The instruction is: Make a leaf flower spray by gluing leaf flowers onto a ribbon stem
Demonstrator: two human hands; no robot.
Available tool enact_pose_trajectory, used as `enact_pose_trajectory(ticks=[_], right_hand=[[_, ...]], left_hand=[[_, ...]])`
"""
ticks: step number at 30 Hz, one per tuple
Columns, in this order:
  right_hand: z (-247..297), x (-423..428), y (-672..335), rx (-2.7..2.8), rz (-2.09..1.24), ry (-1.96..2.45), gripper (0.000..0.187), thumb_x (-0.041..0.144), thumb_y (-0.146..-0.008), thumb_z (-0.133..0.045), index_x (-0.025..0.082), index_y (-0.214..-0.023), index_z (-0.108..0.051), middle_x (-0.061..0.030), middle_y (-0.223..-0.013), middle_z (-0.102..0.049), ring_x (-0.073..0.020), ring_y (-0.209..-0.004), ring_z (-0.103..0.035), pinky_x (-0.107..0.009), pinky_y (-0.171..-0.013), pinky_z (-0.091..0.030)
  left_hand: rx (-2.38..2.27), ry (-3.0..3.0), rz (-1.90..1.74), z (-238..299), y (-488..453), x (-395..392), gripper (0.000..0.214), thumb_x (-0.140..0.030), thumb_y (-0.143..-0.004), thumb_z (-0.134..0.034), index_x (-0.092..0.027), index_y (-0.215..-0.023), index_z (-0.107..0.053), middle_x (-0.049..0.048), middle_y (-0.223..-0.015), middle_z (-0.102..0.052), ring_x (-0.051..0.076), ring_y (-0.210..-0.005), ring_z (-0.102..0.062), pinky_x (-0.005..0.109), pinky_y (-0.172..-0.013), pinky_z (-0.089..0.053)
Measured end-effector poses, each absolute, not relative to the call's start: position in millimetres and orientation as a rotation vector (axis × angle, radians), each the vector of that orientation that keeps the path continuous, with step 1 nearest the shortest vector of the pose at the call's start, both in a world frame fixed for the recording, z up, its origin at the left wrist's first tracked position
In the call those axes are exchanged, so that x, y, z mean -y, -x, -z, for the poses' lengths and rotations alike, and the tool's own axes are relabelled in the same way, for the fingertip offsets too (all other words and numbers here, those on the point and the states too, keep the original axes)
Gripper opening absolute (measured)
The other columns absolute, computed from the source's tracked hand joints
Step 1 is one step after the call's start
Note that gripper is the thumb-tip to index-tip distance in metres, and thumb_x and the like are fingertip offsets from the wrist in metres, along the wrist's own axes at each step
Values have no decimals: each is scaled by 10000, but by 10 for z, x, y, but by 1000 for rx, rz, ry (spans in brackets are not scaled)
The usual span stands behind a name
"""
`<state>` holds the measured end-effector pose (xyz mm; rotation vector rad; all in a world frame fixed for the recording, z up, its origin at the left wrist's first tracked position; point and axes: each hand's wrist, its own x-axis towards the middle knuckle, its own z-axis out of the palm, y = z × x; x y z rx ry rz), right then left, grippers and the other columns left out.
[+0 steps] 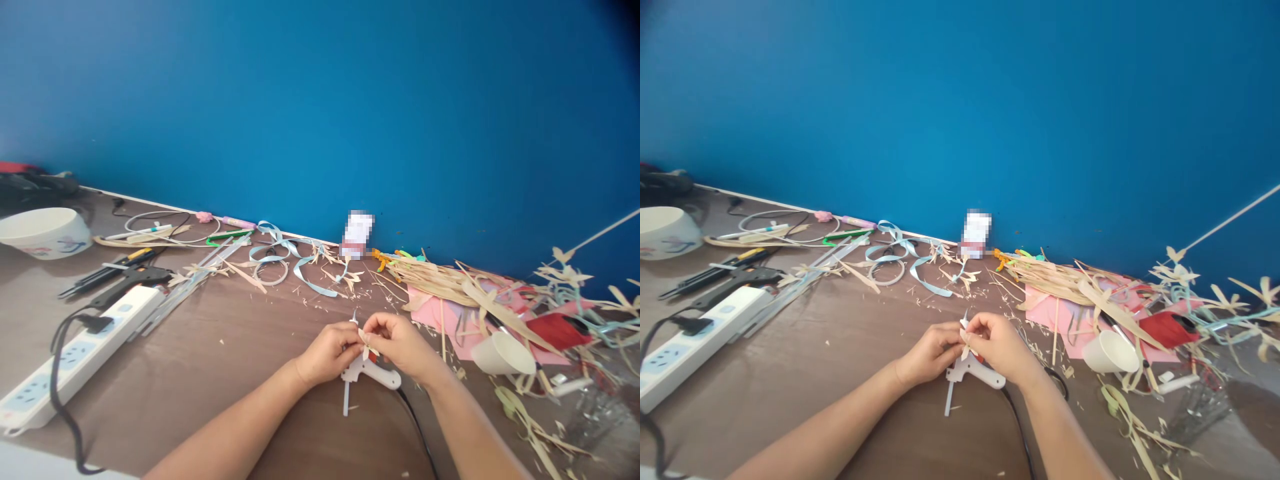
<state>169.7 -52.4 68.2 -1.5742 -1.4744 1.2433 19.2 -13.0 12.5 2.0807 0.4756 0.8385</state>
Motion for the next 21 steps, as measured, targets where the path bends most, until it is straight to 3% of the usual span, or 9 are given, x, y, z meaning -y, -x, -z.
enact_pose_trajectory(ticks=[10,16,21], right_hand=[[-623,484,-1654,1313,-1295,1501,103,240,-662,-589,163,-644,-523,66,-516,-475,-54,-386,-402,-173,-372,-304],[-610,543,-1686,1060,-1087,1365,224,313,-709,-576,173,-880,-539,51,-619,-478,-56,-432,-391,-184,-406,-358],[-474,592,-1652,1264,-954,1455,92,225,-708,-557,174,-783,-549,25,-625,-514,-101,-523,-473,-208,-466,-398]], left_hand=[[-463,-2012,-921,-152,-200,120,249,-234,-824,-458,-157,-745,-682,35,-626,-541,136,-647,-493,237,-646,-391],[-642,-1602,-1023,-101,-229,107,251,-311,-787,-521,-121,-717,-669,31,-643,-532,121,-601,-478,215,-569,-375],[-698,-1534,-1090,-59,-244,91,249,-316,-783,-529,-120,-712,-666,23,-639,-525,120,-606,-460,218,-573,-356]])
